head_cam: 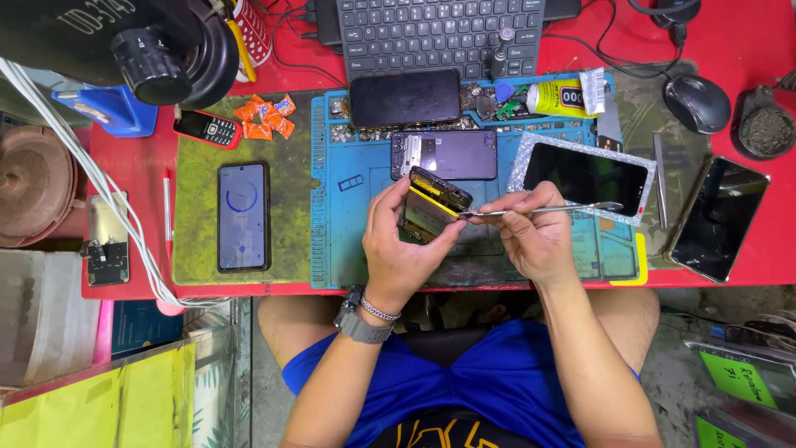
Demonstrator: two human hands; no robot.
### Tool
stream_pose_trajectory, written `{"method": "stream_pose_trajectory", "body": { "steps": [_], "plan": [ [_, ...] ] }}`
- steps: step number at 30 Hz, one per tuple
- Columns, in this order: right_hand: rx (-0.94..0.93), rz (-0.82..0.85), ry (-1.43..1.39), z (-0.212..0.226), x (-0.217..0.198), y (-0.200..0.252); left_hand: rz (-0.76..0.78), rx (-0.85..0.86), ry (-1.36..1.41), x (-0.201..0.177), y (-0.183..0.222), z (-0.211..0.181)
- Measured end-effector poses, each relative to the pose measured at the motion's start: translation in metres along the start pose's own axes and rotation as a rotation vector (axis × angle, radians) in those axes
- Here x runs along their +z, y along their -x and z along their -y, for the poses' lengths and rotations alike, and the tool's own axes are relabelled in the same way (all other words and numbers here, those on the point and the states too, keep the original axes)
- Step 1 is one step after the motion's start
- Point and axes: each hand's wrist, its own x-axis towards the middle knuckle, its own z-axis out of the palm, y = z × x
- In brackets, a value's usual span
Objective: Removing a battery from a mobile phone using a prying tool and hands at a repair bench.
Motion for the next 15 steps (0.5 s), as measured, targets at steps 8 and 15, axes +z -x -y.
{"method": "stream_pose_trajectory", "body": {
  "steps": [8,15],
  "plan": [
    [0.006,0.019,-0.03,0.0005,-0.0014,-0.0013,-0.001,-0.036,0.055,0.0029,0.0038,0.0003],
    [-0.119,0.013,0.139,-0.0011,-0.0001,0.0054,0.004,-0.052,0.061,0.0027,0.0053,-0.0044]
  ]
}}
